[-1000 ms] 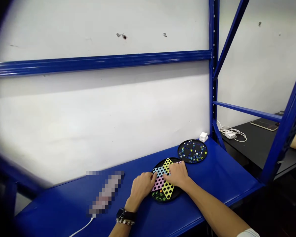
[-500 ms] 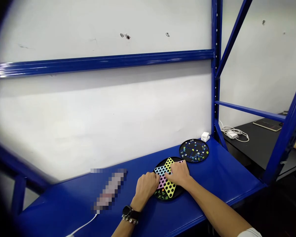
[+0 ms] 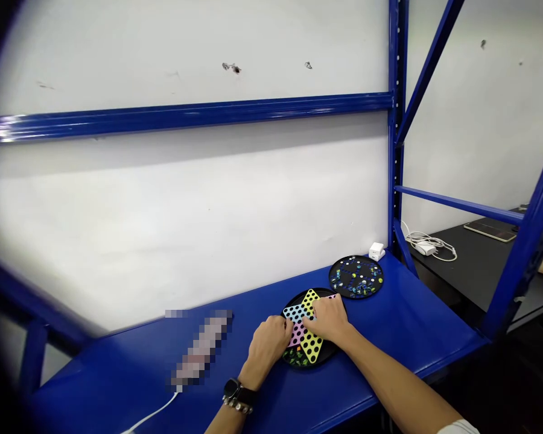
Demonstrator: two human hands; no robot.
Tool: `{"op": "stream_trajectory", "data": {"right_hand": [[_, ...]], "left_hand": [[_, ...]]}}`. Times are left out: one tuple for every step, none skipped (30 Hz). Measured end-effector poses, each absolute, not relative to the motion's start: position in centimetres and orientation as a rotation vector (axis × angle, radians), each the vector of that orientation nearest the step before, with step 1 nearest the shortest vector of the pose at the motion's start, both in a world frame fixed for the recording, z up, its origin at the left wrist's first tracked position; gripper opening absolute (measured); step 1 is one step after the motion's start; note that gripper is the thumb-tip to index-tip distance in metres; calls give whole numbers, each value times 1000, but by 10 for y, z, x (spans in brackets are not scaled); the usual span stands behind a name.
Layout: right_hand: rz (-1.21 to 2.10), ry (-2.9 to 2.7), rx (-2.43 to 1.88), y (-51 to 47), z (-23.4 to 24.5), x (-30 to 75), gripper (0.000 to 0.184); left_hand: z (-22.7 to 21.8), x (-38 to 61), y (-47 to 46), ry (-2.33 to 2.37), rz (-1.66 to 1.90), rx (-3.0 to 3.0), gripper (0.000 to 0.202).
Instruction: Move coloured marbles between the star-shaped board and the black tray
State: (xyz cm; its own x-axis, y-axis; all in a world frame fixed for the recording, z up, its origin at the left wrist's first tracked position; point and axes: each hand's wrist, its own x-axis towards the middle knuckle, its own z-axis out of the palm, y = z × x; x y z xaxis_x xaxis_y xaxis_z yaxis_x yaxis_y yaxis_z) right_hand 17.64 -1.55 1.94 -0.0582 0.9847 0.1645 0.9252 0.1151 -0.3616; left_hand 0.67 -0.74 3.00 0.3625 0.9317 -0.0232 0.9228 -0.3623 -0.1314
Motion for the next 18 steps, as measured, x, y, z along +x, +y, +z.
{"op": "stream_trajectory", "data": {"right_hand": [[225, -2033, -1855, -16, 19, 176, 30], [226, -2030, -1848, -16, 19, 176, 30], [228, -2029, -1841, -16, 19, 176, 30], [229, -2027, -1834, -16, 18, 176, 30], [229, -2026, -1830, -16, 18, 177, 31], [230, -2024, -1828, -16, 19, 177, 31], [230, -2023, -1828, -16, 19, 177, 31], [231, -2024, -1829, -16, 19, 177, 31], [234, -2024, -1832, -16, 20, 177, 30], [235, -2025, -1832, -16, 20, 177, 30], [235, -2027, -1831, -16, 20, 177, 30], [232, -2028, -1831, -16, 20, 177, 30], [228, -2029, -1830, -16, 20, 177, 30], [224, -2030, -1830, -16, 20, 177, 30], [221, -2032, -1834, -16, 20, 177, 30], [221, -2033, -1837, -16, 20, 177, 30], [223, -2035, -1839, -16, 19, 177, 30], [228, -2034, -1839, -16, 19, 177, 30]], "left_hand": [[30, 6, -8, -1673, 164, -2524, 39], [30, 6, -9, -1642, 186, -2531, 41], [31, 6, -11, -1629, 204, -2533, 42], [32, 7, -12, -1632, 213, -2530, 42], [33, 7, -13, -1650, 212, -2524, 40], [34, 8, -14, -1675, 202, -2514, 38], [35, 8, -14, -1704, 187, -2504, 37], [36, 9, -15, -1730, 168, -2495, 35], [36, 9, -15, -1750, 150, -2488, 35], [37, 10, -15, -1758, 138, -2483, 35], [36, 10, -15, -1750, 137, -2483, 35], [36, 10, -15, -1735, 143, -2482, 36], [36, 11, -15, -1720, 155, -2478, 37], [36, 11, -15, -1700, 167, -2475, 38], [36, 11, -15, -1679, 177, -2474, 40], [36, 11, -15, -1664, 182, -2474, 41], [36, 11, -16, -1657, 183, -2473, 41], [36, 11, -16, -1651, 184, -2477, 42]]}}
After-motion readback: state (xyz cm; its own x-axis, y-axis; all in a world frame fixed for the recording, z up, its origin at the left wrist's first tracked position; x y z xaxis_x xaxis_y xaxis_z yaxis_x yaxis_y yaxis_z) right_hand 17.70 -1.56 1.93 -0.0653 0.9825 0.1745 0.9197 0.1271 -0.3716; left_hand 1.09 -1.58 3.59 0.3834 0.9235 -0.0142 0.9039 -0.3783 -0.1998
